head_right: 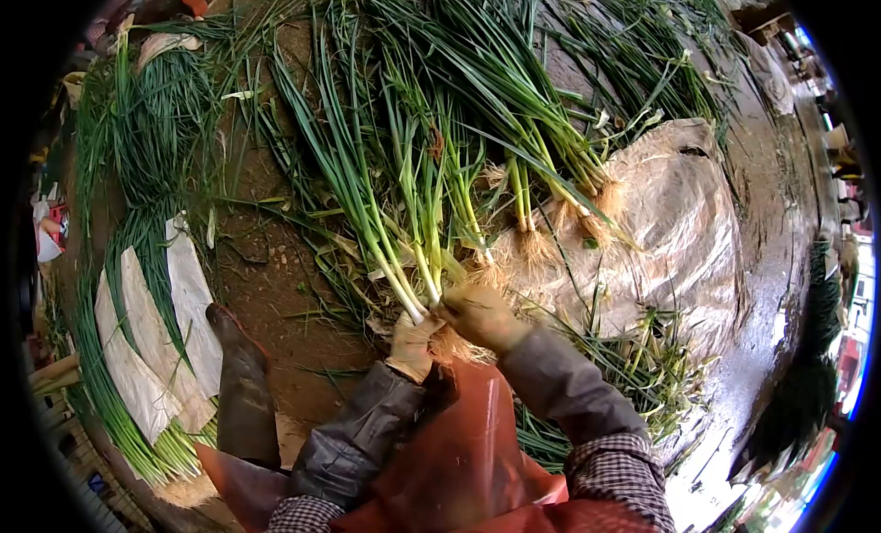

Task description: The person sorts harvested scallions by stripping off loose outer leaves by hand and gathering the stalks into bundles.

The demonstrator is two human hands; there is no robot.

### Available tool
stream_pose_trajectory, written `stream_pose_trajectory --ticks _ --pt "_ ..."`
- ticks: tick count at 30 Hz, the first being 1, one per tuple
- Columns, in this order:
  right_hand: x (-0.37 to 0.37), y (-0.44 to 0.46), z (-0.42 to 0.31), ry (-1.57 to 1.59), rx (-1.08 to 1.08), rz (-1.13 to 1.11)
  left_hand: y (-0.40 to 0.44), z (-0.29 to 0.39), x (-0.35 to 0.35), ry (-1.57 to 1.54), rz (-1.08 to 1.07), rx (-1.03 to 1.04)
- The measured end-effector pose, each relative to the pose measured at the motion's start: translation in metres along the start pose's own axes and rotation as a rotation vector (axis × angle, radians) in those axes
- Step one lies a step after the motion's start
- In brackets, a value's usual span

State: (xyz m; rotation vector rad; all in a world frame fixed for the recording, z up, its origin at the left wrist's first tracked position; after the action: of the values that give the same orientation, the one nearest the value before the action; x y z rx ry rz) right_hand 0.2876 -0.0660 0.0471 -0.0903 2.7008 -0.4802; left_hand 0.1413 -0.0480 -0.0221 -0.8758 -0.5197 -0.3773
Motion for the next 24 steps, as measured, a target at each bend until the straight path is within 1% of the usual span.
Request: stream_pose_trajectory --ticks 1,2,3,5,6,7,9,11,12,13,15,16,17,19,20,21,23,24 --pt "-0.004 -0.007 -0.009 0.260 0.074 -0.027 -0.008 0.013 0.002 0.041 -0.022 -0.039" --pt "-0.023 -0.016 -0.042 0.668 0.377 0.072 -0.008 0.016 -0.007 0.046 -0.026 -0.060" --pt "-0.028 -0.016 -0.024 0.662 0.397 0.156 -0.009 0.014 -0.013 0.053 -0.029 -0.084" --pt "-0.021 0.015 0.007 0.743 0.390 0.261 -0.015 0.019 -0.007 0.080 -0.006 -0.100" --pt "-0.009 0.035 0.018 0.674 0.340 0.226 -0.015 0.022 -0.002 0.103 0.013 -0.110" --pt "0.000 0.054 0.032 0.589 0.418 0.109 -0.014 0.018 -0.001 0.106 0.010 -0.112" --pt "0.014 0.065 0.036 0.184 0.053 0.242 -0.009 0.010 -0.010 0.220 0.026 0.000" --pt "0.014 0.050 0.007 0.597 0.183 0.130 -0.013 0.024 -0.005 0.191 0.092 0.034" --pt "0.001 0.031 -0.023 0.690 0.289 0.097 -0.007 0.018 -0.018 0.162 0.058 0.045" --pt "-0.010 0.015 -0.033 0.783 0.399 0.069 -0.003 0.012 -0.033 0.136 0.020 0.052" --pt "-0.023 0.001 -0.017 1.165 0.167 0.236 -0.003 0.013 -0.040 0.142 0.043 0.033" --pt "-0.029 -0.003 -0.005 1.136 0.147 0.323 -0.006 0.015 -0.039 0.157 0.060 0.014" --pt "-0.033 0.004 0.007 1.019 0.262 0.329 -0.009 0.016 -0.035 0.161 0.053 0.013" --pt "-0.018 0.031 0.019 1.032 0.393 0.222 -0.019 0.025 -0.018 0.047 0.061 -0.169" --pt "-0.007 0.046 0.025 1.085 0.448 0.099 -0.024 0.024 -0.017 -0.055 0.004 -0.162" --pt "0.001 0.057 0.027 0.946 0.447 0.061 -0.024 0.018 -0.027 -0.053 0.004 -0.160" --pt "0.012 0.074 0.029 1.046 0.241 0.176 -0.019 0.000 -0.051 -0.136 -0.087 -0.303" --pt "0.011 0.067 0.014 0.673 -0.002 0.309 -0.023 0.006 -0.047 -0.229 -0.108 -0.293"
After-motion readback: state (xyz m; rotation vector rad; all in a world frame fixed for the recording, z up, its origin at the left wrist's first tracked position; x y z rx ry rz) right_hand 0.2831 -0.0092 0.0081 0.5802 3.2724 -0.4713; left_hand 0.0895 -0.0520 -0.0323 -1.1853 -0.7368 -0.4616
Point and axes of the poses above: each hand's wrist, its own y-axis towards the middle knuckle, its own x-axis out of the palm, z = x × y, the point moved 2 cm from there along y, towards the middle knuckle, and after that the axes turned 12 degrees about y, right-handed, at the moved point
